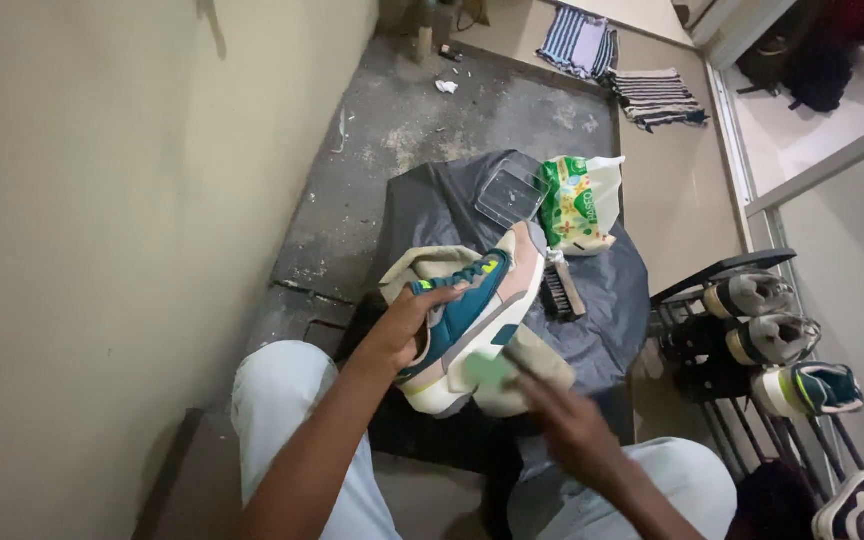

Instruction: The person cleans a teal and white sneaker using a cloth and a green brush. They wipe the upper and sides, then flip the shoe to scrub the sole with the brush and a wipe.

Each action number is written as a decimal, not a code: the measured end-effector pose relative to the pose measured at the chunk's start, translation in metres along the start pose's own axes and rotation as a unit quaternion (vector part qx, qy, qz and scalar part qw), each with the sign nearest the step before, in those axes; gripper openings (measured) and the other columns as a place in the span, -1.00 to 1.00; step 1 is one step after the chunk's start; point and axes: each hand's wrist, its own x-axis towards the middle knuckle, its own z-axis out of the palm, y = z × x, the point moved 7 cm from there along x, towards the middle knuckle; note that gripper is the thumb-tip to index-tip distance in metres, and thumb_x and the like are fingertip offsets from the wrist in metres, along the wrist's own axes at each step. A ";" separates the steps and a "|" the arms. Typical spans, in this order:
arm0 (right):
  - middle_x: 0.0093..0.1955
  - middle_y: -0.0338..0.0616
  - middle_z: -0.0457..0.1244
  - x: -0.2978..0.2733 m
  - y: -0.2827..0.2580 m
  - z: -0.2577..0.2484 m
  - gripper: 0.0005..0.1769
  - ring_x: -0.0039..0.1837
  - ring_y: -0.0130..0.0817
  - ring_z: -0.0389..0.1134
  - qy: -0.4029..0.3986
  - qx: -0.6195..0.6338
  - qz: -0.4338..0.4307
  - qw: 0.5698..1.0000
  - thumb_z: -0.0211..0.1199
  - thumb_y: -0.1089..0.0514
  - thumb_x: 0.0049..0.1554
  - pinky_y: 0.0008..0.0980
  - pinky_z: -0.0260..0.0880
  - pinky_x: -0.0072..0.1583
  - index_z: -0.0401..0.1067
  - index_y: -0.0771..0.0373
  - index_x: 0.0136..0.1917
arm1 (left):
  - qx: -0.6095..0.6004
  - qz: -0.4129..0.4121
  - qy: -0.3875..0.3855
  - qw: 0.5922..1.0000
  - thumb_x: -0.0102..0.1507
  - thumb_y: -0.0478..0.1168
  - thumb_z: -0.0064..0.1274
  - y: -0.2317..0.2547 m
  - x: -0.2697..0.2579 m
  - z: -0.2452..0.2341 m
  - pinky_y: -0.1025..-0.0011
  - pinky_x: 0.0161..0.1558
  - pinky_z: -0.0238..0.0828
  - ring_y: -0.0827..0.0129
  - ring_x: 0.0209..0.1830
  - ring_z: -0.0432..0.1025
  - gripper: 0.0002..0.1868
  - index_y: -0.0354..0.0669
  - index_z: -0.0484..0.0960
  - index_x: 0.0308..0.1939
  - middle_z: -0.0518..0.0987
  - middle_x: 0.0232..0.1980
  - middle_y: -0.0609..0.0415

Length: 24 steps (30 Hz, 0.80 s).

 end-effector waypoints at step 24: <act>0.09 0.04 0.22 -0.019 0.005 0.026 -0.34 -0.10 -0.21 0.37 -0.053 -0.102 -0.062 0.991 0.20 0.28 0.21 -0.22 0.48 -0.15 0.14 0.16 0.55 | 0.073 -0.024 0.033 0.997 0.06 -0.17 0.24 0.005 -0.006 0.001 0.14 0.31 0.47 0.02 0.19 0.53 -0.29 -0.18 0.53 0.31 0.63 0.23 -0.12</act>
